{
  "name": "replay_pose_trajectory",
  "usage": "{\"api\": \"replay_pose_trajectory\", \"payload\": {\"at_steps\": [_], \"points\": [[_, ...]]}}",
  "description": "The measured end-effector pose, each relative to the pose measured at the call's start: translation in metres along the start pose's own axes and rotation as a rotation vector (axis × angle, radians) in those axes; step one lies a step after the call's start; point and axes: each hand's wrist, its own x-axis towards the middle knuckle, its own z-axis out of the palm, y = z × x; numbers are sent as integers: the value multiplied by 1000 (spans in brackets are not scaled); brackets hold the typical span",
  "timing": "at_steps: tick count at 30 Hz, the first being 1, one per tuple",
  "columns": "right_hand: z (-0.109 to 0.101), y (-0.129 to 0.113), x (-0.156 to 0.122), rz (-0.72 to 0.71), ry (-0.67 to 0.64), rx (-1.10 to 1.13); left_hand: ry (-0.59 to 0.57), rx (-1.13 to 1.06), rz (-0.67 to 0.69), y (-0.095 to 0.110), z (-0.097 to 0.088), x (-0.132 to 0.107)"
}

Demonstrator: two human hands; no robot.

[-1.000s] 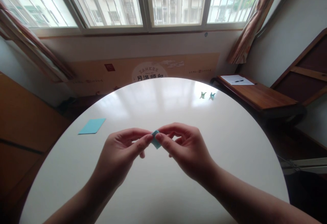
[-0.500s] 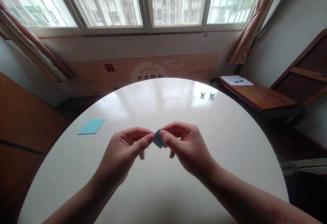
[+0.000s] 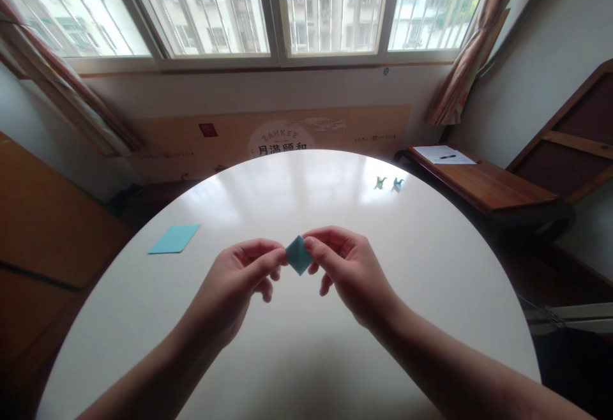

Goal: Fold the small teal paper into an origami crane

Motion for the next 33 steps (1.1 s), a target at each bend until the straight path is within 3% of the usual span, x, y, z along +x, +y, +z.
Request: {"api": "replay_pose_trajectory", "payload": {"at_steps": [4,11,16,18,24,33], "points": [[-1,5,1,-75,10,-24,20,-203,-175,0,-3,4],[-5,3,4,-563,-122,-527,-93,-375,-373,3,-7,5],[-3,0,5,-566,-108,-480,-84,-357,-376,2,-7,6],[-2,0,3,-467,-65,-395,-54,-269,-285,2,-7,4],[2,-3,-4,-109,-63,-138,39,178,272,9,-5,-9],[8,-13,-15,-33,-141,-16,99,313,561,17,2,-21]]}}
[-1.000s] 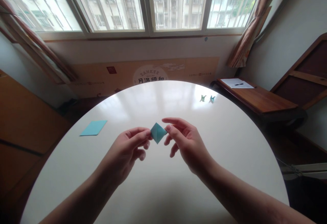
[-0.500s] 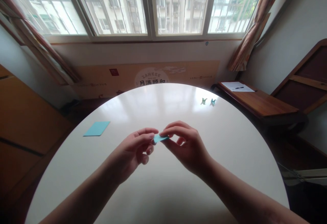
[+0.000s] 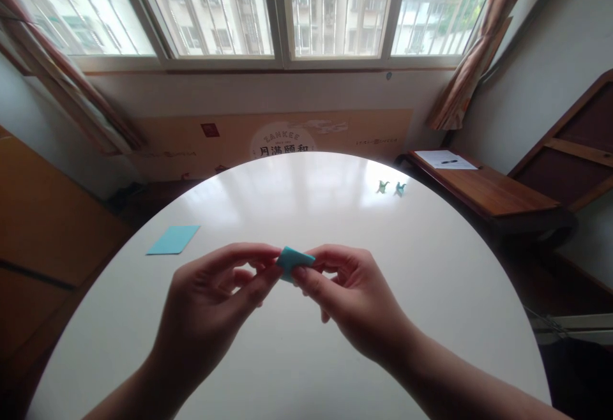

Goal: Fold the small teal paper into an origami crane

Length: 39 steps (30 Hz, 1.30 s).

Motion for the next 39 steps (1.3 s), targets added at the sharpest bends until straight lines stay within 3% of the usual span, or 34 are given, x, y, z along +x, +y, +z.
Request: {"api": "replay_pose_trajectory", "payload": {"at_steps": [7,15,21,39], "points": [[-1,2,-2,-23,-24,22,7,40,136,0,-1,-2],[-1,3,-1,-184,59,39,37,110,307,2,-1,-2],[0,2,1,-151,24,61,35,125,370,-1,-1,-2],[-5,2,1,-75,-42,142,7,86,325,-2,0,-2]]}}
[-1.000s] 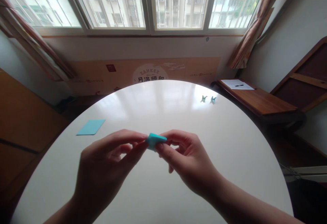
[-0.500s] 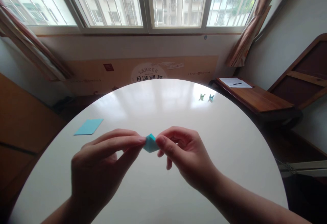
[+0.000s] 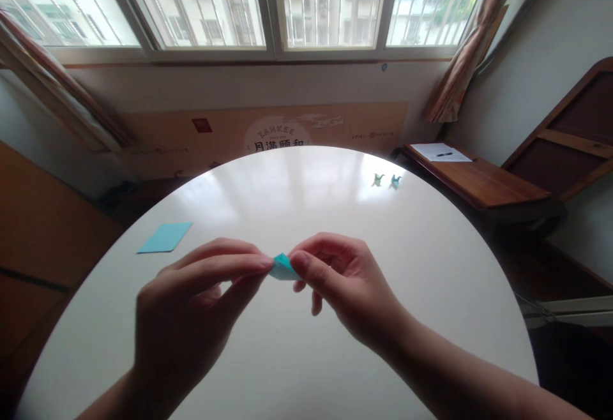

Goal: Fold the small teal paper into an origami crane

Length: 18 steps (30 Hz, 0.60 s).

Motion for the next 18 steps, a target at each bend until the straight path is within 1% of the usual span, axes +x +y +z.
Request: {"api": "replay_pose_trajectory", "payload": {"at_steps": [4,9,12,15,18], "points": [[-2,0,1,14,17,-49,-11,2,8,1,0,2],[-3,0,4,56,-32,-14,-36,-10,8,4,-1,4],[-3,-1,4,57,-42,-5,-44,-18,7,5,-1,5],[-2,-3,2,-2,0,-76,-54,-19,-5,5,-1,4],[-1,-6,0,-120,56,-147,-54,-35,-54,4,-2,3]]}}
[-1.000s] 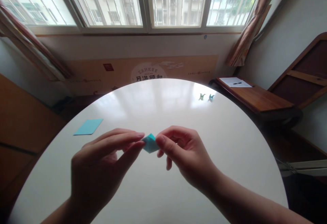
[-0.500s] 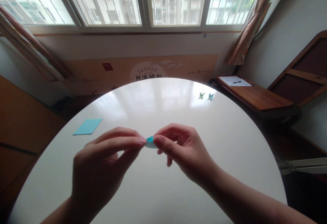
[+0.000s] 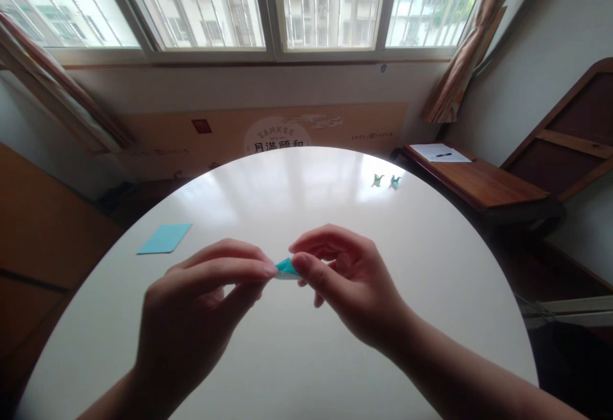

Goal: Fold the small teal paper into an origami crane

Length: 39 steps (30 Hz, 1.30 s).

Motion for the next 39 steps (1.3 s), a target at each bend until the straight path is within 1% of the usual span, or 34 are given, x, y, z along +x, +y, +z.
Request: {"api": "replay_pose_trajectory", "payload": {"at_steps": [2,6,8,10,16,23,27,30,35,39], "points": [[-1,-3,-1,-80,0,-24,7,-9,-43,0,0,0],[-4,-8,0,-203,-65,-149,20,-17,-80,0,1,0],[-4,-9,0,-251,-76,-238,20,-18,-83,-1,1,0],[-4,-9,1,-269,-66,-289,23,-15,-83,-2,1,-1],[-3,-7,1,-205,-43,-254,38,-22,-83,-4,2,-3],[-4,-7,0,-149,-84,-186,62,-30,-94,-4,4,-3],[-7,-8,3,-23,-138,-61,58,-6,-84,-4,4,-4],[-8,-10,4,35,-170,-18,47,21,-36,-4,4,-3],[-10,-14,5,63,-213,-83,30,67,66,-4,4,-2],[-10,-16,4,-10,-211,-204,28,100,82,-5,4,-3]]}}
